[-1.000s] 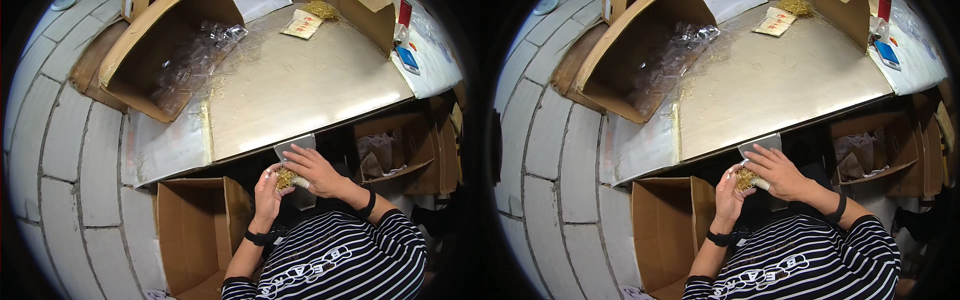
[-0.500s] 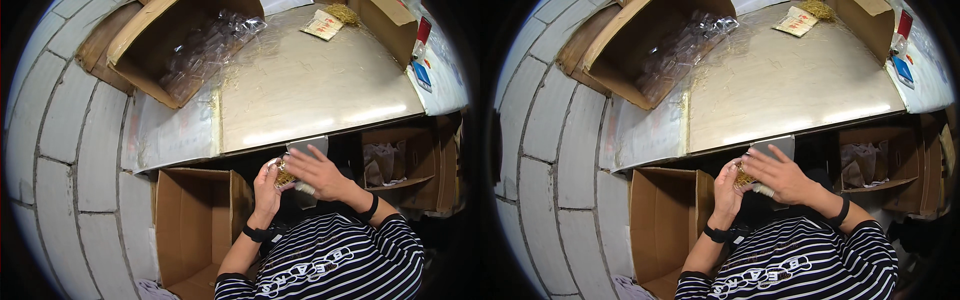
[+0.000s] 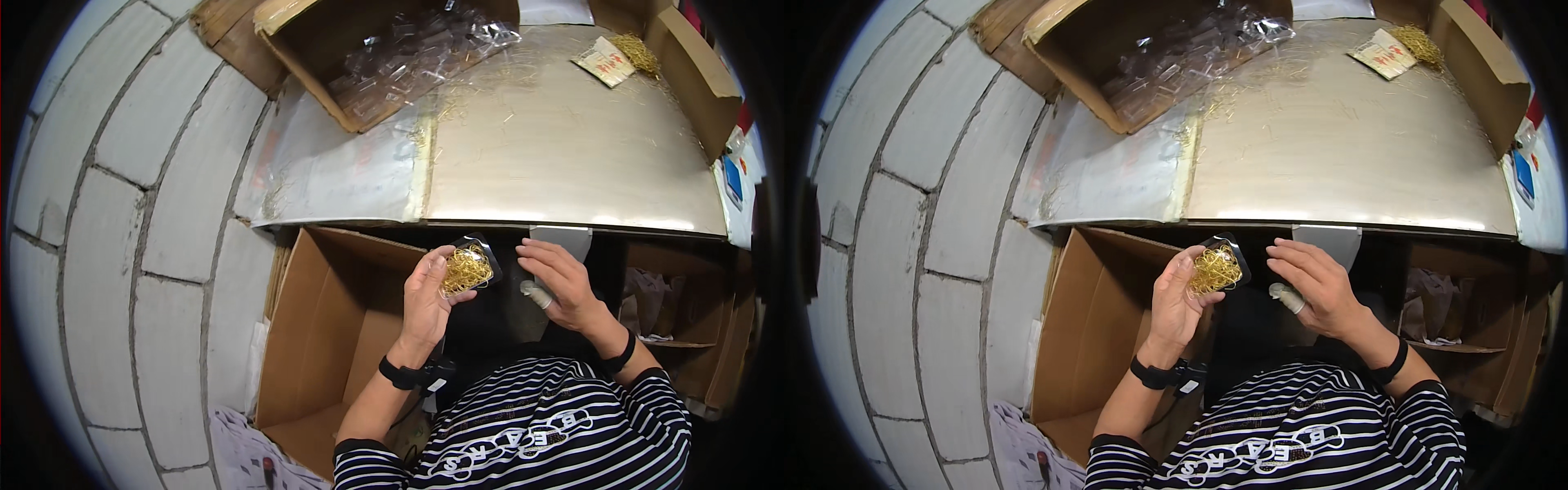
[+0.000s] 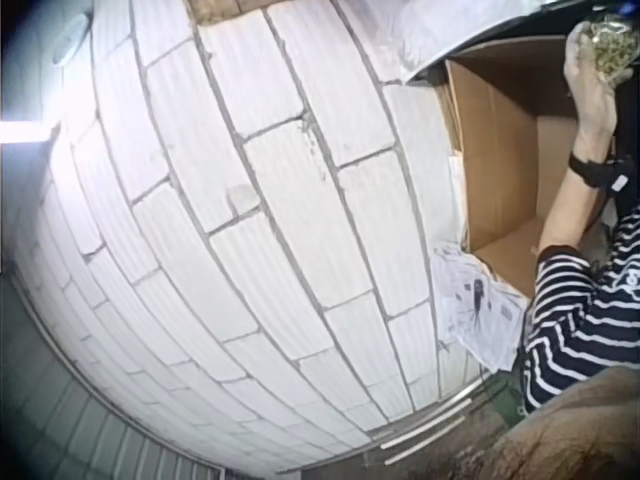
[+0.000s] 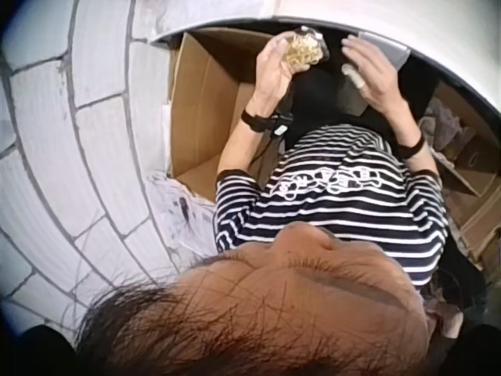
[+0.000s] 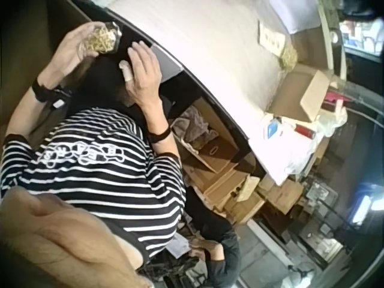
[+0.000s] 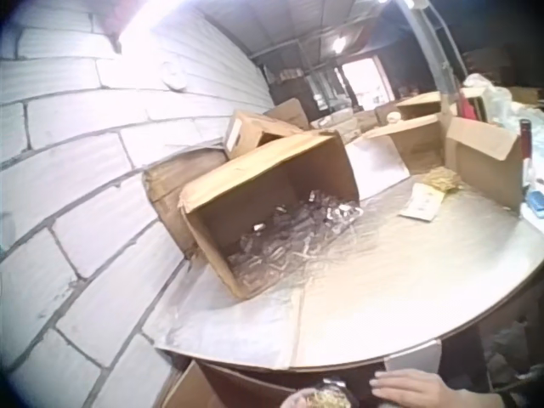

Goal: The person repeatedly scoops small yellow items from a table into clear plastic bags and places them into a cardboard box. The person also handles a larger bag of the same items, pouring them onto the table to replenish the supply.

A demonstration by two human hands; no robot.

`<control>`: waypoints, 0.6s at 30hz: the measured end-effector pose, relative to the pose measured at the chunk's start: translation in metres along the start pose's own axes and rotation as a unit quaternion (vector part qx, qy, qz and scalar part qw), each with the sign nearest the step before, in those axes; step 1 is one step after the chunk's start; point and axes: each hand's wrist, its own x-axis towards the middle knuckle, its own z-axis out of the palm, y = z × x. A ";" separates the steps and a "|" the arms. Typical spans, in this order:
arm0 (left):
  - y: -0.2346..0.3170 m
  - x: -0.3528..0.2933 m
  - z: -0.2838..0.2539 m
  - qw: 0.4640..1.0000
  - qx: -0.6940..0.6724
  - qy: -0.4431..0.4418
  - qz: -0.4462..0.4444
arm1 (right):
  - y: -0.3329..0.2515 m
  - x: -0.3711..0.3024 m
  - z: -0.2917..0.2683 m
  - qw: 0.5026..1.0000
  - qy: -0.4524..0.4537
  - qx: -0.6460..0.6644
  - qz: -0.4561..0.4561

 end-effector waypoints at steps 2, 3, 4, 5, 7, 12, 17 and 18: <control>0.000 -0.005 -0.007 1.000 -0.002 0.010 -0.007 | -0.005 0.012 0.007 0.998 0.000 -0.006 -0.067; 0.000 -0.008 -0.009 1.000 -0.003 0.012 -0.011 | -0.009 0.020 0.012 0.995 0.001 -0.009 -0.100; 0.001 -0.009 -0.010 1.000 -0.004 0.011 -0.013 | -0.013 0.028 0.020 0.991 0.017 -0.006 -0.134; 0.000 -0.011 -0.011 1.000 -0.003 0.009 -0.019 | -0.016 0.030 0.025 0.990 0.002 -0.004 -0.141; 0.000 -0.015 -0.012 1.000 -0.002 0.007 -0.028 | -0.021 0.035 0.034 0.988 -0.027 0.001 -0.155; 0.003 -0.022 -0.016 1.000 -0.002 0.013 -0.027 | -0.023 0.031 0.045 0.990 -0.032 0.047 -0.131; 0.004 -0.024 -0.020 1.000 0.002 -0.004 -0.026 | -0.025 0.037 0.037 0.980 -0.044 0.188 -0.050; 0.005 -0.025 -0.020 0.999 -0.001 -0.011 -0.030 | -0.024 0.038 0.035 0.978 -0.047 0.204 -0.028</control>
